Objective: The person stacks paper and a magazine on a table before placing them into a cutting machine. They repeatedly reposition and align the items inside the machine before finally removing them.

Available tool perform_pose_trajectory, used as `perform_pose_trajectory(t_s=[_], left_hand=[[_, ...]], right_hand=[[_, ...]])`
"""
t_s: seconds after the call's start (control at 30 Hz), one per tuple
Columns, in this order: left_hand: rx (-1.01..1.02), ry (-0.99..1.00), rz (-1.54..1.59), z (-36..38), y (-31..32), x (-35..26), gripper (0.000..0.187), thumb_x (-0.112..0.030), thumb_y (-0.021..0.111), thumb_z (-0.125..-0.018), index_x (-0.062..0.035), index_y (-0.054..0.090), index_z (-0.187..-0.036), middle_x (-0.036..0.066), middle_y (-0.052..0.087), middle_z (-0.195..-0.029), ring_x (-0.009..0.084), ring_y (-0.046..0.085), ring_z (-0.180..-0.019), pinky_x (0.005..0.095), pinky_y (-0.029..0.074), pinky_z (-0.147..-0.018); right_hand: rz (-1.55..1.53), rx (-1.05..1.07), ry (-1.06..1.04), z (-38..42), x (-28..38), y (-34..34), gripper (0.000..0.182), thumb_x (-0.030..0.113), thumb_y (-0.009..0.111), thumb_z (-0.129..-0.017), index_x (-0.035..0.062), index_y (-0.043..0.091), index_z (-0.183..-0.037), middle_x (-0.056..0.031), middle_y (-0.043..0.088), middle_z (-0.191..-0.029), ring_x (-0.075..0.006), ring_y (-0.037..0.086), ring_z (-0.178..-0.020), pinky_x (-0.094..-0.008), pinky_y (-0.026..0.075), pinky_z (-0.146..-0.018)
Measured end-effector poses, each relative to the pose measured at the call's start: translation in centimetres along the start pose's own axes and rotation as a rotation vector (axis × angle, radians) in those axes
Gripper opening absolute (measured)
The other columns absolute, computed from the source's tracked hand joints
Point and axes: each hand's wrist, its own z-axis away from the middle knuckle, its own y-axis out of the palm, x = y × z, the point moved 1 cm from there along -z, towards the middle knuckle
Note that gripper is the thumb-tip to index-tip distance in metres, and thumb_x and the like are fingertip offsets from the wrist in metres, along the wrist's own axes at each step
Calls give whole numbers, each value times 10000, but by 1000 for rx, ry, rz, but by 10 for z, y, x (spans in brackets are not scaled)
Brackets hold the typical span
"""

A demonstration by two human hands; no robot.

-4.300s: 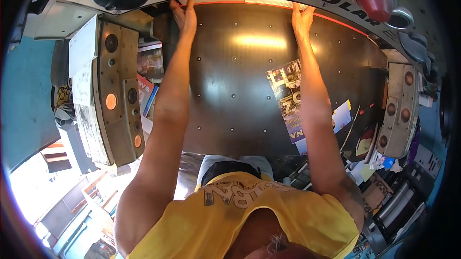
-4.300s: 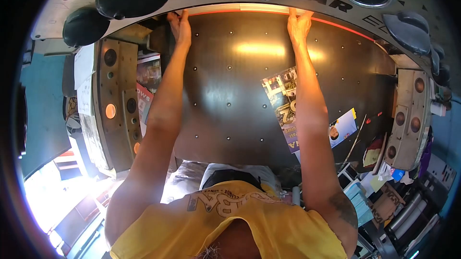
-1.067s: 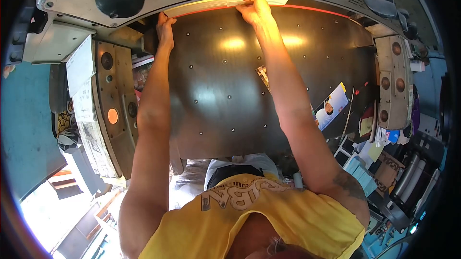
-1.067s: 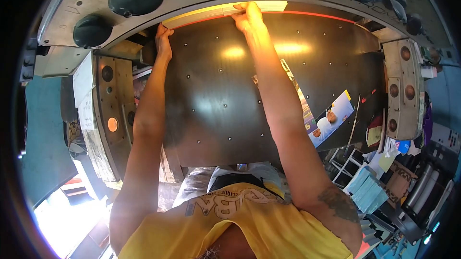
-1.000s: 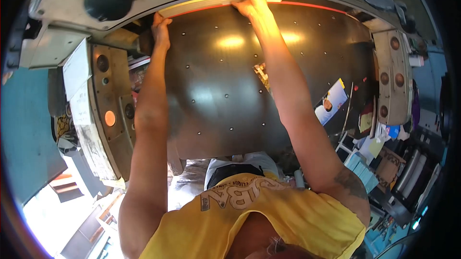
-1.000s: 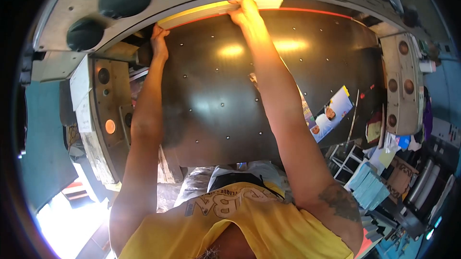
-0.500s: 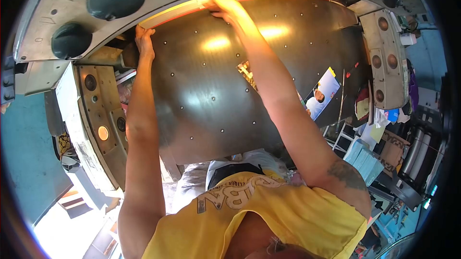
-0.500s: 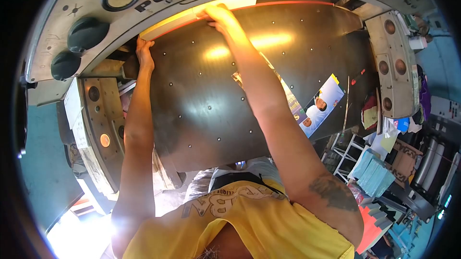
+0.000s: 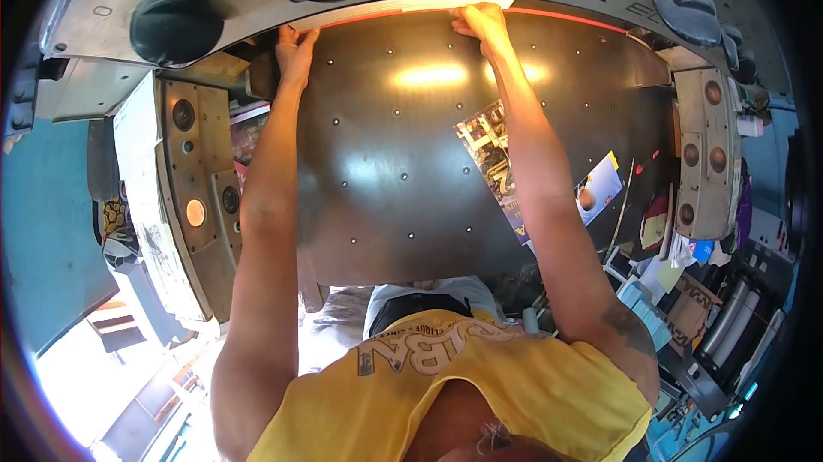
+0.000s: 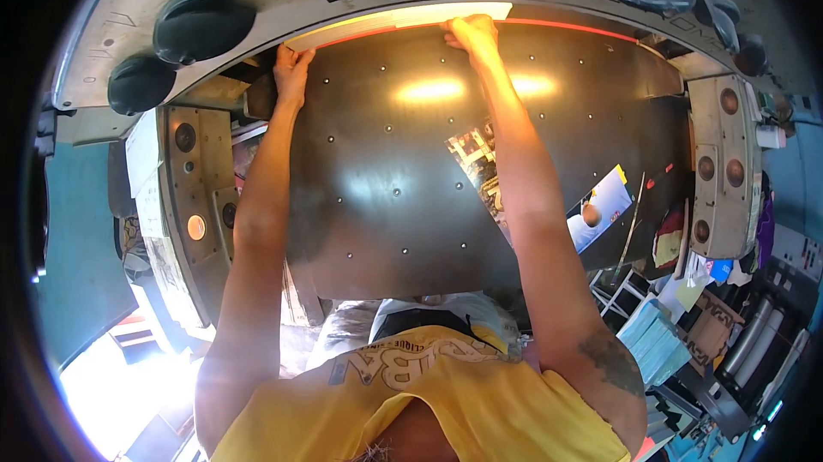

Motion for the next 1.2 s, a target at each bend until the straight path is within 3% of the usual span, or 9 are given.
perform_pose_trajectory(t_s=[0.2,0.37,0.47,0.57,0.63,0.87,0.93,1.03,1.2], left_hand=[[-348,91,-562,-11,13,18,640,-273,901,-739,-31,610,-1255,205,733,-1131,357,715,-1050,452,548,-905],[-249,130,-577,-20,-3,40,697,-279,914,-736,12,571,-1268,198,726,-1136,320,719,-1041,414,568,-890],[-4,92,-168,-20,-6,28,777,-196,902,-773,41,492,-1390,194,616,-1336,271,633,-1218,338,517,-1023],[-96,131,-503,13,-1,8,765,-138,875,-798,29,473,-1427,178,600,-1358,267,582,-1268,386,468,-1068],[-284,153,-666,33,-4,16,736,-163,870,-799,37,506,-1407,187,597,-1343,276,596,-1238,376,473,-1051],[-324,-739,856,14,14,-40,818,-186,634,-938,51,166,-1565,313,147,-1636,441,179,-1532,541,202,-1242],[-358,-793,884,-3,32,-38,624,-179,541,-967,67,255,-1464,312,196,-1616,441,228,-1515,569,211,-1232],[-341,-810,871,-12,53,-38,798,-282,515,-884,46,197,-1539,262,197,-1644,366,152,-1558,542,92,-1244],[-417,-758,905,-7,61,-37,677,-233,506,-874,3,332,-1484,168,330,-1592,289,321,-1483,491,213,-1192]], right_hand=[[522,-73,-75,6,9,34,280,292,788,-778,14,758,-759,-94,749,-754,-190,687,-720,-365,525,-716],[-97,449,-180,-17,-21,4,254,164,744,-880,-27,727,-1047,-106,729,-863,-208,714,-871,-339,562,-806],[423,6,-388,57,-8,-23,421,206,737,-824,-12,667,-1177,-190,732,-1034,-330,718,-932,-405,561,-832],[797,-324,-765,173,-37,-50,372,191,730,-792,-14,633,-1086,-210,621,-994,-401,585,-974,-492,497,-843],[981,-332,-627,260,-44,-66,443,230,767,-789,-22,616,-1121,-203,561,-1094,-389,529,-1051,-508,452,-909],[1115,-9,-533,375,-96,-60,640,327,707,-902,-48,503,-1379,-208,450,-1490,-394,378,-1426,-586,322,-1140],[1046,141,-622,369,-96,-43,622,315,688,-919,-44,493,-1389,-198,441,-1506,-379,358,-1451,-599,292,-1165],[1029,214,-702,341,-79,-16,605,310,690,-922,-28,509,-1390,-195,441,-1520,-366,381,-1442,-596,288,-1167],[1004,199,-805,285,-72,23,606,341,650,-955,-2,487,-1428,-187,453,-1514,-368,380,-1444,-594,285,-1168]])
